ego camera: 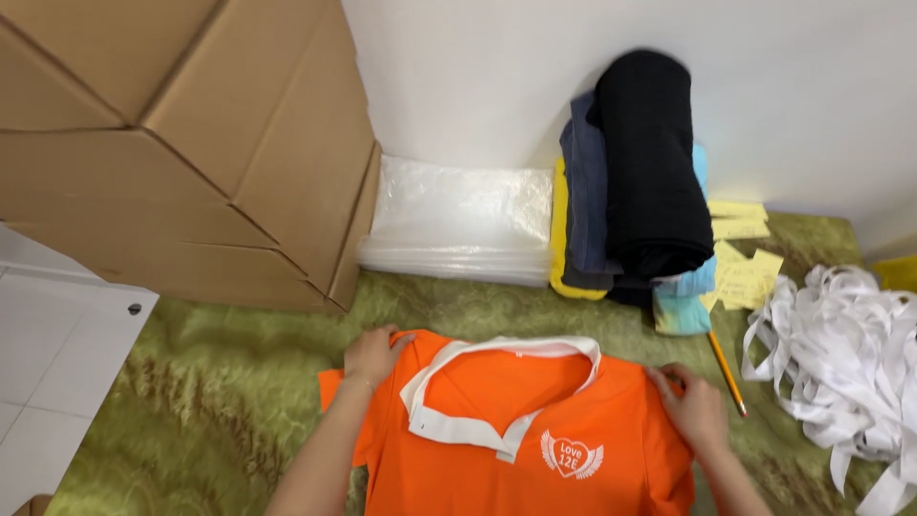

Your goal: The person takes an orange polo shirt, purple shorts, and a light blue polo shirt from a clothing rack. They fold each item neatly on a table and place them into a stack. Finally, they prepare a bubble wrap sheet on the table.

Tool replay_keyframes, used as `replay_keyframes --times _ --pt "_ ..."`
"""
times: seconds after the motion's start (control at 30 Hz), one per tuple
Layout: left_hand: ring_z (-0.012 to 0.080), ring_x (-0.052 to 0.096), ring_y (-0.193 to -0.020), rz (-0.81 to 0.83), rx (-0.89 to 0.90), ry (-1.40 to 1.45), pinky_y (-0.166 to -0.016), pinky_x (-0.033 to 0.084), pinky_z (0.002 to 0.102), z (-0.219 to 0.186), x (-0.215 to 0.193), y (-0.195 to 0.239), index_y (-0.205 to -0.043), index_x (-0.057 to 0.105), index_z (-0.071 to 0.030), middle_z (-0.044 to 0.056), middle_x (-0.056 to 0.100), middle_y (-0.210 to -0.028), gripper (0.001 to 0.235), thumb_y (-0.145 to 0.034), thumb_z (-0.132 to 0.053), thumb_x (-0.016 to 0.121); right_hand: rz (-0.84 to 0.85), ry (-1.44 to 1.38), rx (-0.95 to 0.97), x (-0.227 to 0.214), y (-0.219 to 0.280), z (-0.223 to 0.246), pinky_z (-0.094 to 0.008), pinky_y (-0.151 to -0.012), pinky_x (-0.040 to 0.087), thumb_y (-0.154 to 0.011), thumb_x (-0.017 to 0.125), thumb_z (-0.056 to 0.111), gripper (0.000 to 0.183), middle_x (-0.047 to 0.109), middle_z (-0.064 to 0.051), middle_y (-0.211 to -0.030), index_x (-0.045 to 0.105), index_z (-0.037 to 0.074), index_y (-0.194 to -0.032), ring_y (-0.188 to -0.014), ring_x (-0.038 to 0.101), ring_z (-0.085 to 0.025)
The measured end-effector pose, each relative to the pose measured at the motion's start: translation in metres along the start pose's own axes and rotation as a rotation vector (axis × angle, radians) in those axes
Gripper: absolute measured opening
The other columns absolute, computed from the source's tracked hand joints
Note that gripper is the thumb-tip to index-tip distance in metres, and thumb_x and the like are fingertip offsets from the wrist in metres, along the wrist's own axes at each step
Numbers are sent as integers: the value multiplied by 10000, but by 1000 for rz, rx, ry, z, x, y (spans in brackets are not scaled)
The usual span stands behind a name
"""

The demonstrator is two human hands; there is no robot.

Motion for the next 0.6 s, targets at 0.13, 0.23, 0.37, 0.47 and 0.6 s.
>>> replay_keyframes --times 0.13,0.23,0.37,0.47,0.6 --pt "193 677 -990 162 -7 222 -834 472 333 1 -35 28 -1012 722 -175 11 746 -1050 548 -863 -690 607 195 -134 5 -25 7 -6 -314 -736 459 -918 680 547 460 786 -42 -776 863 127 -880 -765 671 -185" --pt "196 550 -1447 351 -231 361 -1196 402 355 33 -49 73 -1522 571 -142 30 561 -1596 916 -800 -701 633 445 -334 22 -34 32 -17 -293 -804 455 -955 695 430 440 754 -63 -834 852 29 -863 -812 650 -174" --pt "215 541 -1317 352 -354 405 -1091 385 410 99 -54 113 -1308 557 -113 50 579 -1409 732 -813 -632 700 635 -453 122 -14 52 -68 -387 -852 642 -759 915 91 394 943 -167 -1047 910 -77 -1115 -916 821 -262" --pt "262 551 -1369 310 -399 584 -1166 411 450 139 -35 133 -1465 581 -85 93 598 -1472 783 -804 -458 772 692 -551 155 -1 65 -103 -425 -834 679 -689 1001 -79 464 944 -206 -1065 892 -117 -1139 -921 830 -297" --pt "308 709 -1241 184 -346 981 -1179 473 427 153 -9 151 -1379 705 -9 173 788 -1322 601 -794 -23 846 563 -567 230 -15 86 -120 -363 -806 521 -786 949 -26 292 917 -199 -1005 971 -119 -1062 -872 730 -281"
Point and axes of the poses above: each hand's wrist, its own y-axis away from the middle knuckle, its own x-axis out of the palm, z = x × y, the point moved 9 cm from there along -y, towards the middle knuckle
